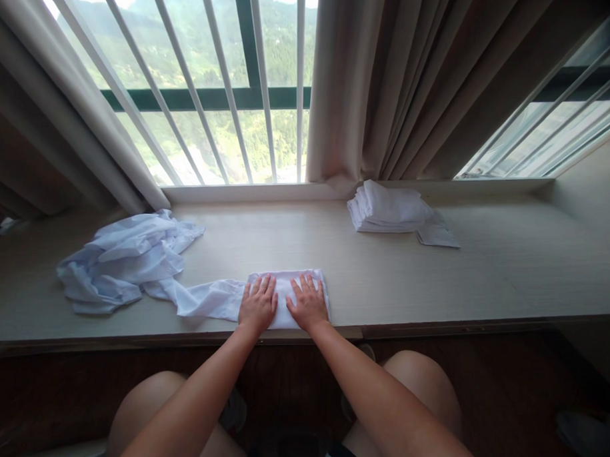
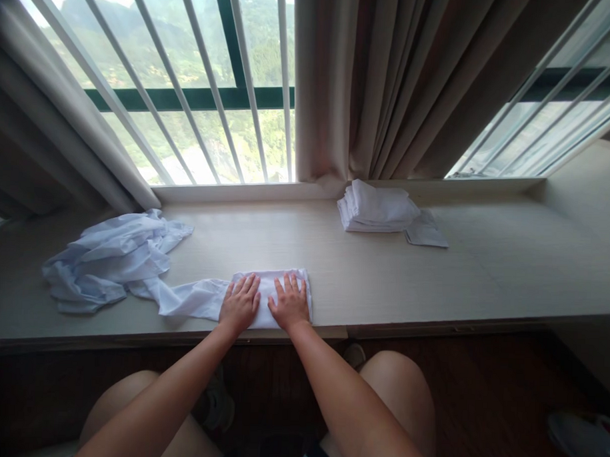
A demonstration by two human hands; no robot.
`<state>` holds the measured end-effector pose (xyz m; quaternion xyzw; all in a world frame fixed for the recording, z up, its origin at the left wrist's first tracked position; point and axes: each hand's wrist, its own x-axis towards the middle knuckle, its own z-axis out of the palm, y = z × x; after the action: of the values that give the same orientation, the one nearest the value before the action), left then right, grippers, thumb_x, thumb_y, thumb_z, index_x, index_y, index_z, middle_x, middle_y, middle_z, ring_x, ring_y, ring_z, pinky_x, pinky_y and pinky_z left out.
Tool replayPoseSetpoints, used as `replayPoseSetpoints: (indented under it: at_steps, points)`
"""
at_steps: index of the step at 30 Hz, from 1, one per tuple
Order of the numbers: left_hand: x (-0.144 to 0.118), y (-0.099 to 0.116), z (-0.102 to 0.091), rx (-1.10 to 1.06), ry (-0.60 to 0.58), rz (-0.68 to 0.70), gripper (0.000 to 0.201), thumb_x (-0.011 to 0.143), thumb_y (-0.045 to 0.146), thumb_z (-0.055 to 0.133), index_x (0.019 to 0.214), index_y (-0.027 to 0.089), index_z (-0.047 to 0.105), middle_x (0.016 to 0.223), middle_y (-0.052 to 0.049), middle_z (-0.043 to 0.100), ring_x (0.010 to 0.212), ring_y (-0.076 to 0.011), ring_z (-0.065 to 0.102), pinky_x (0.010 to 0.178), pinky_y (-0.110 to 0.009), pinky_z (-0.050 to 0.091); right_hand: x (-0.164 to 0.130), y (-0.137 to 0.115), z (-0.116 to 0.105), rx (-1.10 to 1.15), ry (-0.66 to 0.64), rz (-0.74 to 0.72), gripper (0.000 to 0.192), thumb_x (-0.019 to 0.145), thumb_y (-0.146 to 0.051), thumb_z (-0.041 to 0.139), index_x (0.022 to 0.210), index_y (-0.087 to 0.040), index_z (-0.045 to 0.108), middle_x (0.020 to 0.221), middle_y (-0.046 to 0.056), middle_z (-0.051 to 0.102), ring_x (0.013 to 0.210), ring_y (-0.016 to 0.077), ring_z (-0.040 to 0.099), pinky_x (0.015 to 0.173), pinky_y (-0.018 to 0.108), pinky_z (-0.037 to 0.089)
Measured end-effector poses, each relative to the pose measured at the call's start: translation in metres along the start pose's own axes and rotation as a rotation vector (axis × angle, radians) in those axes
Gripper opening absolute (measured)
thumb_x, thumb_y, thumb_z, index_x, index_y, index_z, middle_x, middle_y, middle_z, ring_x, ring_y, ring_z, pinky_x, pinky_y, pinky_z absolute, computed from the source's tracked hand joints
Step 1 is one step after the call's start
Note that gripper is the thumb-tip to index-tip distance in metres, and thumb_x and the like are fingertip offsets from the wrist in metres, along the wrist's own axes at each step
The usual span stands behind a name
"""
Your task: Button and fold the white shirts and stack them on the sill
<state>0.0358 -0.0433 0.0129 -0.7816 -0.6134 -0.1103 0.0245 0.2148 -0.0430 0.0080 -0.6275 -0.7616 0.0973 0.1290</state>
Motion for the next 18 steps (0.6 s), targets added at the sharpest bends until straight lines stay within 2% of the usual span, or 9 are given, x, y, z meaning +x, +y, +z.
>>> replayPoseSetpoints:
  at_steps: [5,9,13,18]
  points:
    - [0.005,0.0,0.004,0.023,-0.09,-0.025,0.062,0.101,0.045,0.034,0.16,0.025,0.032,0.166,-0.007,0.029,0.155,-0.0327,0.022,0.122,-0.061,0.019,0.01,-0.001,-0.002,-0.021,-0.086,0.026,0.073,0.099,-0.065,0.033,0.16,-0.026,0.03,0.17,0.01,0.018,0.157,0.0325,0.007,0.123,0.058,-0.002]
    - [0.018,-0.003,0.006,0.038,-0.142,-0.065,0.066,0.1,0.05,0.036,0.161,0.028,0.027,0.168,-0.007,0.024,0.155,-0.0364,0.017,0.12,-0.067,0.019,0.026,-0.001,-0.001,-0.021,-0.117,0.037,0.077,0.097,-0.071,0.028,0.161,-0.027,0.026,0.171,0.01,0.015,0.158,0.0333,0.002,0.121,0.061,-0.004]
    - [0.033,-0.008,0.011,0.063,-0.113,-0.058,0.066,0.099,0.049,0.038,0.161,0.025,0.03,0.168,-0.009,0.025,0.155,-0.0377,0.019,0.123,-0.064,0.012,0.042,0.001,0.0,-0.026,-0.122,0.036,0.079,0.097,-0.072,0.028,0.162,-0.027,0.025,0.171,0.011,0.014,0.157,0.0346,0.001,0.12,0.064,-0.006]
    - [0.068,-0.022,0.024,0.056,-0.094,-0.017,0.066,0.1,0.049,0.037,0.16,0.023,0.032,0.168,-0.009,0.025,0.154,-0.0375,0.021,0.124,-0.059,0.016,0.078,0.007,0.006,-0.035,-0.115,0.041,0.077,0.097,-0.071,0.026,0.162,-0.028,0.024,0.171,0.01,0.013,0.157,0.0358,0.0,0.118,0.067,-0.008]
